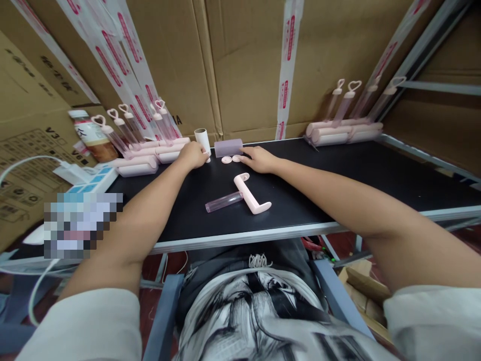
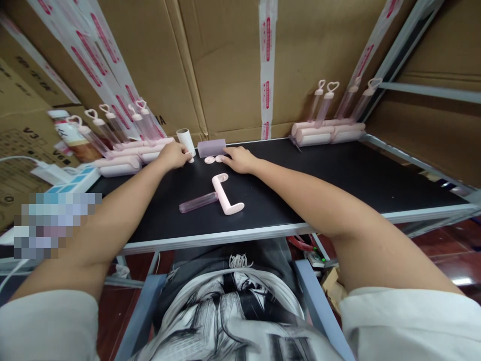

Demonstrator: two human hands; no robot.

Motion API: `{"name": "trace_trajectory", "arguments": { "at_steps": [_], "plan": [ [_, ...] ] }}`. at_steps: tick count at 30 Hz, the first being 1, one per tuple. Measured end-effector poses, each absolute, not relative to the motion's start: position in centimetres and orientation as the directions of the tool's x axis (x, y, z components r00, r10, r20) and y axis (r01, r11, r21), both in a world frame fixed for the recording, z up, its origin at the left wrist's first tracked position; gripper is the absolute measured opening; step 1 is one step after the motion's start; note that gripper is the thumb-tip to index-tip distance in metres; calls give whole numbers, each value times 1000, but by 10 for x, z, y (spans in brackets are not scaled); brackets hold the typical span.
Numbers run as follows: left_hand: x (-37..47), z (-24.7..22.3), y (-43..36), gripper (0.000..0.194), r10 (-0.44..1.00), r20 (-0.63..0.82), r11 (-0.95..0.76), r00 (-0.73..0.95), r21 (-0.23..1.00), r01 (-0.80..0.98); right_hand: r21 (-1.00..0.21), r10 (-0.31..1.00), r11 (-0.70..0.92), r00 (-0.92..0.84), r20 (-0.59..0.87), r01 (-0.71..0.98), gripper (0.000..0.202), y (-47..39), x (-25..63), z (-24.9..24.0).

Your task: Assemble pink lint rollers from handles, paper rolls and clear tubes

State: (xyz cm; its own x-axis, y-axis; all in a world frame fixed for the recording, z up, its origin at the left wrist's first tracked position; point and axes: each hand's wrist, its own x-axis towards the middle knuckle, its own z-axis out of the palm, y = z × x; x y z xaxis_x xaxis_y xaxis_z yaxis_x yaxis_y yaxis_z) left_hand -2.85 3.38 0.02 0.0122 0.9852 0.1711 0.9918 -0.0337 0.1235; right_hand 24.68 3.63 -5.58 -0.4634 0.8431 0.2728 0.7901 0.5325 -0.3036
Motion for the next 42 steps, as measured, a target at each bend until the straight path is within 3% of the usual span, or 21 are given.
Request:
{"name": "trace_trajectory", "arguments": {
  "at_steps": [9,18,24,26,27,29,31,34,37,39,42],
  "plan": [
    [-25,-7,38,28,979,200,-58,30,136,989,-274,855,516,-466,228,812,59,39,246,-58],
    [-14,-8,34,27,981,194,-44,11,168,985,-303,819,567,-484,310,766,49,36,247,-58],
    [-1,19,3,31,962,267,-75,61,43,996,-293,789,586,-450,418,755,35,17,246,-39],
    [11,33,-22,35,968,95,-236,234,12,972,-312,785,580,-414,461,752,30,8,246,-29],
    [18,39,-37,42,935,-70,-347,348,32,937,-324,786,574,-393,478,752,28,4,247,-24],
    [31,46,-65,47,746,-396,-533,535,127,836,-346,791,556,-354,499,756,23,-2,248,-16],
    [40,48,-85,38,644,-503,-586,576,159,795,-399,815,546,-355,458,737,23,-5,251,-10],
    [41,46,-92,24,666,-385,-605,639,222,765,-636,884,461,-379,273,619,34,-1,261,-4],
    [30,42,-76,25,733,-38,-612,679,398,683,-880,934,286,-314,169,379,43,5,270,0],
    [21,39,-61,30,759,202,-631,619,459,625,-967,928,199,-348,134,157,47,4,271,2],
    [13,33,-44,35,750,336,-661,570,419,623,-992,827,82,-550,122,-96,47,-6,262,1]
  ]
}}
